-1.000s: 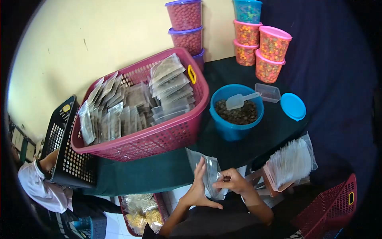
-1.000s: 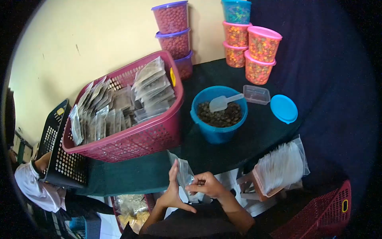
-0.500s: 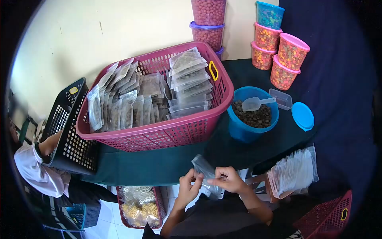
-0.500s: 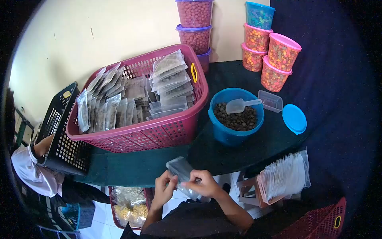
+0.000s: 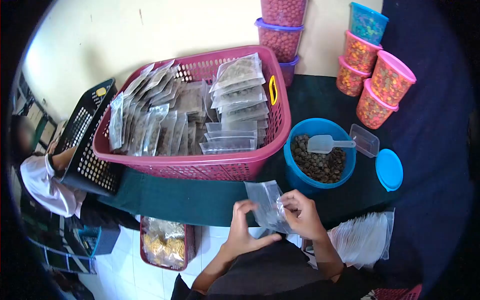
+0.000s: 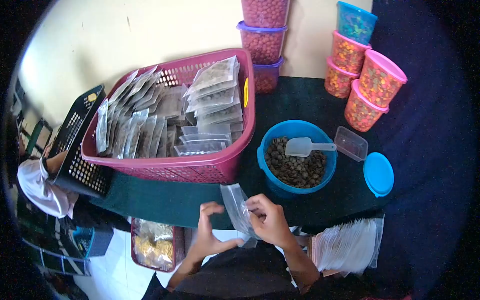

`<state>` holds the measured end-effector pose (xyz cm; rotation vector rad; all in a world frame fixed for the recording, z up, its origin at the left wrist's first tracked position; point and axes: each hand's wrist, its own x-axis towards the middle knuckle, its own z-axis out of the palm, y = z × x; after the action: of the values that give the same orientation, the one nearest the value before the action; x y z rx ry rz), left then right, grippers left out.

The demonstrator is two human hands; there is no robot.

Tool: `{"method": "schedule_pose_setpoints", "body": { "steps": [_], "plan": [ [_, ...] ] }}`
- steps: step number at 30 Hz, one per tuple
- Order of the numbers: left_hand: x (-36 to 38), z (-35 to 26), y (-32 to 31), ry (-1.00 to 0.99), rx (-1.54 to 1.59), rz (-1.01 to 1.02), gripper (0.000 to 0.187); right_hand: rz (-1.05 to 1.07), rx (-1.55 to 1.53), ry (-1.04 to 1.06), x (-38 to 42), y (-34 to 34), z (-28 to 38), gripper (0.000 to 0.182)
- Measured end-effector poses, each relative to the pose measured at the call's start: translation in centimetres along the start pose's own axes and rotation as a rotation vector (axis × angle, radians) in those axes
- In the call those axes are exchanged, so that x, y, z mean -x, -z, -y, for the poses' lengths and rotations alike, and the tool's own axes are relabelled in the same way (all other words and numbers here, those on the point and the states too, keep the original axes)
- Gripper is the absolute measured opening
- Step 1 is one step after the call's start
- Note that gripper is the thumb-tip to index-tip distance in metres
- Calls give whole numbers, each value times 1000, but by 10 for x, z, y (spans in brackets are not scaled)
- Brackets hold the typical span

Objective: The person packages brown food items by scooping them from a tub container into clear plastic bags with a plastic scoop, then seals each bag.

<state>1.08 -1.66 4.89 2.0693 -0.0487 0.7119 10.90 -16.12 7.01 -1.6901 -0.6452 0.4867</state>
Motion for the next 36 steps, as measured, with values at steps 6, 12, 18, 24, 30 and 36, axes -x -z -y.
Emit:
{"method": "schedule_pose_setpoints", "body": {
  "steps": [6, 12, 18, 24, 30, 36],
  "plan": [
    [-35, 6, -36, -132, -215, 190, 129, 124, -199, 104, -19, 27, -18, 21],
    [-36, 6, -65, -117, -252, 58, 131, 342, -137, 31, -35, 52, -3, 24],
    [-27, 1, -87, -17, -323, -134, 122, 458, 199, 265, -53, 73, -2, 13],
    [-24, -6, -96, -26, -310, -260, 111, 503, 215, 252, -63, 95, 3, 17],
    [-17, -16, -82, 39, -251, -309, 112, -69, 995, 434, -98, 195, -4, 24],
    [-31, -27, -79, 33, -291, -310, 113, 17, 1275, 386, -99, 206, -31, 20]
  ]
}}
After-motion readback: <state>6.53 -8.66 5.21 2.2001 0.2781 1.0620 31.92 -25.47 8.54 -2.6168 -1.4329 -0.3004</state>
